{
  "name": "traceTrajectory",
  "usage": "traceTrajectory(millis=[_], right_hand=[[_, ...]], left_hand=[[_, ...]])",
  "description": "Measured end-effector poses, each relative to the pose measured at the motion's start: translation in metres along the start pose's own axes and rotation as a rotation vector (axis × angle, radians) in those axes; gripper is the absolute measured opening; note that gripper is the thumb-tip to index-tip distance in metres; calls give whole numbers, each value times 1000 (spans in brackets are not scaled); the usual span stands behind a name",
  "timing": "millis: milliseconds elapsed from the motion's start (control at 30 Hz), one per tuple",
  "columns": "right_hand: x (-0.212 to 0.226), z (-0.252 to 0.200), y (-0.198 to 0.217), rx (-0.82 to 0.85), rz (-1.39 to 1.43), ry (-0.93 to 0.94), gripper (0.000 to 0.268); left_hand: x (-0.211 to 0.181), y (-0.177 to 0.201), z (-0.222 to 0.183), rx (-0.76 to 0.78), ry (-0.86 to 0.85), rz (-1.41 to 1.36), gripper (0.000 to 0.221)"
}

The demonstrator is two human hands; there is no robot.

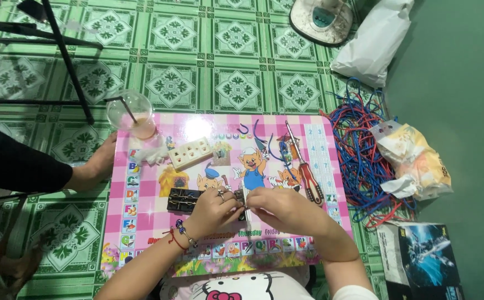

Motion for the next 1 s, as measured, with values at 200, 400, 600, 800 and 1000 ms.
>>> traceTrajectory(millis=[200, 400, 600, 800, 1000], right_hand=[[-1, 2, -12, 82, 11, -16, 39], [-4, 1, -10, 25, -37, 24, 43], [-1, 4, -13, 49, -146, 69, 40], [-2, 2, -16, 54, -189, 95, 34], [-5, -2, -19, 50, -218, 81, 35]], left_hand=[[9, -11, -18, 32, 1, 29, 20], [2, -1, -4, 10, 21, -2, 19], [-1, 2, 0, -2, 41, -8, 16], [2, 0, -4, -10, 28, -5, 14], [1, 1, -3, -19, 34, -6, 12]])
Point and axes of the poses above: each hand's wrist, its own z-axis towards the middle knuckle, its own y-axis out of the back of the hand, x = y × z, the point moved 7 cm from there along z, towards the middle knuckle, and after that the axes turned 15 degrees about -x, right-handed, at the moved point
